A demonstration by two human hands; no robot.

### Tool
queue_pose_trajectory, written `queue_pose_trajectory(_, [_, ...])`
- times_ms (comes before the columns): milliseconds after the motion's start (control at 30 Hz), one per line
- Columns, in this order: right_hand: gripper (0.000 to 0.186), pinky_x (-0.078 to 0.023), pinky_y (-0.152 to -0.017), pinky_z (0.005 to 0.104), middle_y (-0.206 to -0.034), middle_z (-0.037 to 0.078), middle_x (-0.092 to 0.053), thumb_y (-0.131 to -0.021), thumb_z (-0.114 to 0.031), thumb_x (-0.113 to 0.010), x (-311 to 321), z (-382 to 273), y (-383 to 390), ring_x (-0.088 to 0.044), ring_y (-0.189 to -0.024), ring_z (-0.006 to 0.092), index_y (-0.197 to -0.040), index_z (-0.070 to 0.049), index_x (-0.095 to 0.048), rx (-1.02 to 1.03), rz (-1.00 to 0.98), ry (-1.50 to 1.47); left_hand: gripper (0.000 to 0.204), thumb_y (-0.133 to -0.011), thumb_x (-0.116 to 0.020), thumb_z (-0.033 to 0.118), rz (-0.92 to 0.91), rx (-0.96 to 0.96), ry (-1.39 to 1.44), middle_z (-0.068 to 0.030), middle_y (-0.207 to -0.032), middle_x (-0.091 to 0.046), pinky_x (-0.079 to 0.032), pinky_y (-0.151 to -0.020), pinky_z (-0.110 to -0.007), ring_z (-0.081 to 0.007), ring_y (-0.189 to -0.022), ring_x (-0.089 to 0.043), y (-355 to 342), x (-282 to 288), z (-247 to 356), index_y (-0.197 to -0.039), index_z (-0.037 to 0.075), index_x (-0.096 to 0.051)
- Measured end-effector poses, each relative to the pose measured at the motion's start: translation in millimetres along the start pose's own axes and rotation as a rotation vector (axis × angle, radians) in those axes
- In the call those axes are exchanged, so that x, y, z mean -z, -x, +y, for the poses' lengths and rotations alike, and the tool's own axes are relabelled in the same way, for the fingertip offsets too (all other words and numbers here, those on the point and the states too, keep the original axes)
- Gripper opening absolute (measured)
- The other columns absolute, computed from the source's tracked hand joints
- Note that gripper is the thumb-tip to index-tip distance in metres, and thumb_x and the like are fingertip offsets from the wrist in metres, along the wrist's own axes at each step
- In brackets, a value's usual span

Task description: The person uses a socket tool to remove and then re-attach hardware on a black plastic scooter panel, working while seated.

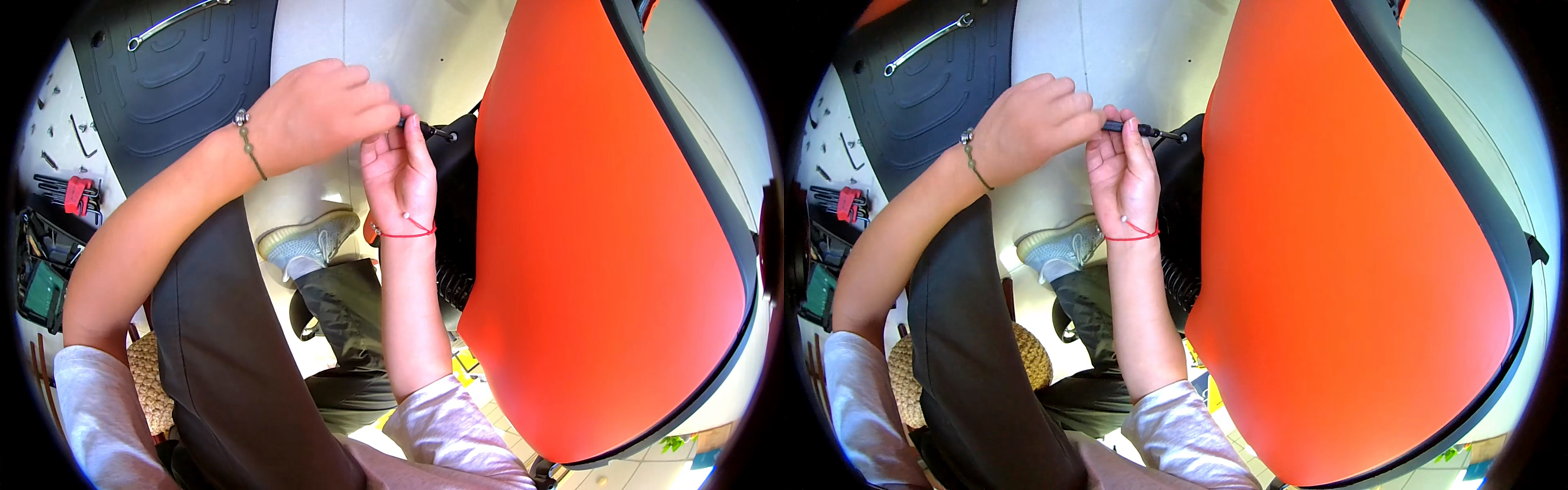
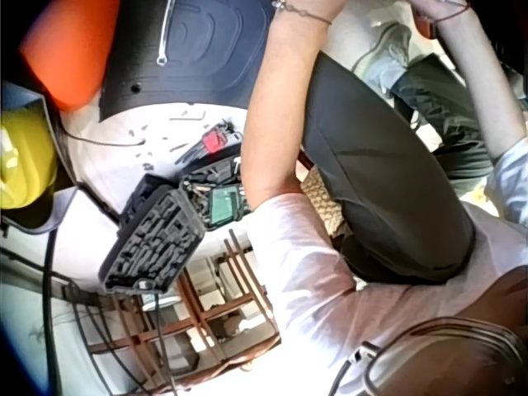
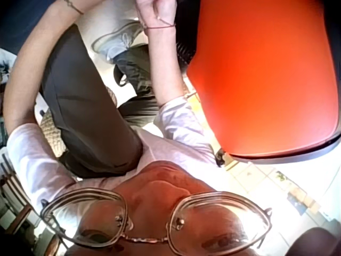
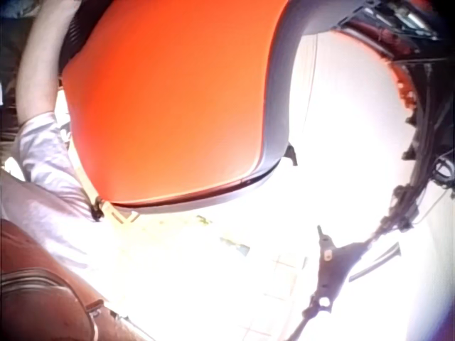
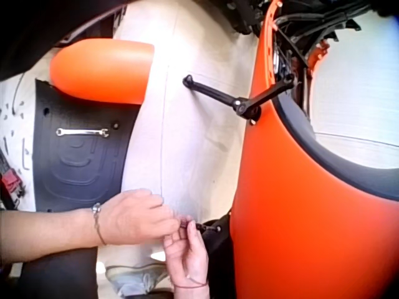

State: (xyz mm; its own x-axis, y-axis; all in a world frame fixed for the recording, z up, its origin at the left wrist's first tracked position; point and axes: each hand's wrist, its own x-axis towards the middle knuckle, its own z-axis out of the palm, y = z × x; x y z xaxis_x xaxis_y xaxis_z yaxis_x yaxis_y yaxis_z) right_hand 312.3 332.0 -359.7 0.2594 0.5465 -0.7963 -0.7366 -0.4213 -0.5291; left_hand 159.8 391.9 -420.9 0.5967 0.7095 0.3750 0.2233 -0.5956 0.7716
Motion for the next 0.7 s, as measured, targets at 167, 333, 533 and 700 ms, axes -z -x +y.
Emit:
queue_pose_trajectory(167, [0.013, -0.051, -0.086, 0.0298, -0.107, 0.01, -0.061, -0.094, -0.011, -0.053, -5, 1, -1, -0.059, -0.098, 0.0184, -0.102, -0.002, -0.057, -0.013, 0.039, -0.12, 0.02, -0.085, -0.061, 0.021, 0.142, 0.468, 0.397, -0.0041, -0.079, -0.055, -0.044, -0.06, -0.028, -0.0163, -0.069, -0.055, 4, -8, 9, -0.096, 0.006, -0.055])
queue_pose_trajectory(333, [0.015, -0.053, -0.085, 0.0276, -0.109, 0.01, -0.06, -0.093, -0.008, -0.053, -2, 3, -1, -0.058, -0.103, 0.0198, -0.105, 0.0, -0.055, 0.001, 0.092, -0.17, 0.024, -0.093, -0.052, 0.029, -0.094, 0.937, 1.077, -0.0009, -0.064, -0.054, -0.04, -0.049, -0.022, -0.0071, -0.053, -0.05, 5, -11, 7, -0.098, 0.005, -0.055])
queue_pose_trajectory(533, [0.021, -0.052, -0.091, 0.0289, -0.121, 0.014, -0.051, -0.092, 0.002, -0.049, -8, -7, -2, -0.053, -0.113, 0.0232, -0.113, 0.002, -0.048, 0.066, 0.034, -0.154, 0.033, -0.095, -0.048, 0.038, -0.094, 1.212, 1.438, 0.0006, -0.066, -0.055, -0.038, -0.049, -0.018, -0.0056, -0.052, -0.049, -16, -9, 0, -0.098, 0.006, -0.056])
queue_pose_trajectory(700, [0.016, -0.055, -0.087, 0.0264, -0.112, 0.016, -0.057, -0.09, 0.004, -0.052, -7, -6, -11, -0.057, -0.106, 0.0231, -0.105, 0.004, -0.051, 0.088, 0.089, -0.136, 0.038, -0.092, -0.051, 0.038, 0.071, 0.761, 0.782, -0.0061, -0.076, -0.059, -0.045, -0.056, -0.026, -0.0119, -0.061, -0.055, 2, -20, -7, -0.099, 0.002, -0.057])
